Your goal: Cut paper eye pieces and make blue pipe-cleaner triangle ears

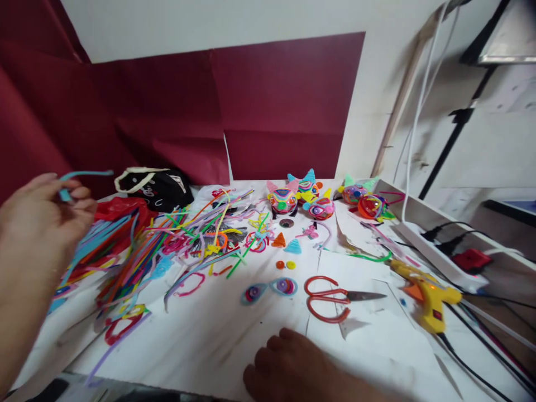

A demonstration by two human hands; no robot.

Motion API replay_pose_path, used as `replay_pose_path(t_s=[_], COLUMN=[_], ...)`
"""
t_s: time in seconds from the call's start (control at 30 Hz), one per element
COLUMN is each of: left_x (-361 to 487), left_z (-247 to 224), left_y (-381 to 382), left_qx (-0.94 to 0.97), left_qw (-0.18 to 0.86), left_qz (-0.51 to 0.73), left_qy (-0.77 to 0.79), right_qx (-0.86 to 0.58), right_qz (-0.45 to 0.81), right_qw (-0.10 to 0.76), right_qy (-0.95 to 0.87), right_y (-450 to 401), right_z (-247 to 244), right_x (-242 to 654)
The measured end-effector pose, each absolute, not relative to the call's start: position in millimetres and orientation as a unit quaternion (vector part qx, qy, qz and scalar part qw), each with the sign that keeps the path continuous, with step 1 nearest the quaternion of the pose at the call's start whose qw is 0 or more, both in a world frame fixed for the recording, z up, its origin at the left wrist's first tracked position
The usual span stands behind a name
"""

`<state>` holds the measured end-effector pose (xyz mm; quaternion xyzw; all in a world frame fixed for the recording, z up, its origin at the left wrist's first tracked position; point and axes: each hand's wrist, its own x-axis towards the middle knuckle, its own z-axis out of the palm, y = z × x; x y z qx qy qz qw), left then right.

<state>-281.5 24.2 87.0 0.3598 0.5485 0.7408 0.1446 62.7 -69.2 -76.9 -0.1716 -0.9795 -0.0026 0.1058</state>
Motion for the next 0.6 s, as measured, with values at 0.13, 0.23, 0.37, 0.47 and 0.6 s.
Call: replay_pose_path(t_s=[0.13,0.23,0.37,0.47,0.6], left_x=[-186.7,-117.9,-53.2,-30.1,-24.0], left_z=[75.7,41.3,-13.9,-37.5,-42.2], left_y=[20.6,14.7,8.3,7.3,15.1], left_qx=[0.433,0.499,0.550,0.566,0.587], left_qw=[0.186,0.315,0.509,0.577,0.528], left_qz=[0.787,0.706,0.567,0.495,0.503], left_qy=[0.398,0.390,0.342,0.319,0.352], right_qx=[-0.279,-0.346,-0.357,-0.340,-0.365], right_qz=[0.138,0.327,0.510,0.588,0.581], right_qw=[0.170,0.311,0.411,0.441,0.471], right_qy=[-0.935,-0.822,-0.666,-0.587,-0.554], right_y=[-57.2,-41.4,-14.2,-0.5,5.9], right_z=[-42.3,-31.0,-37.3,-46.0,-53.2], right_x=[93.0,108.8,114.0,116.2,123.4])
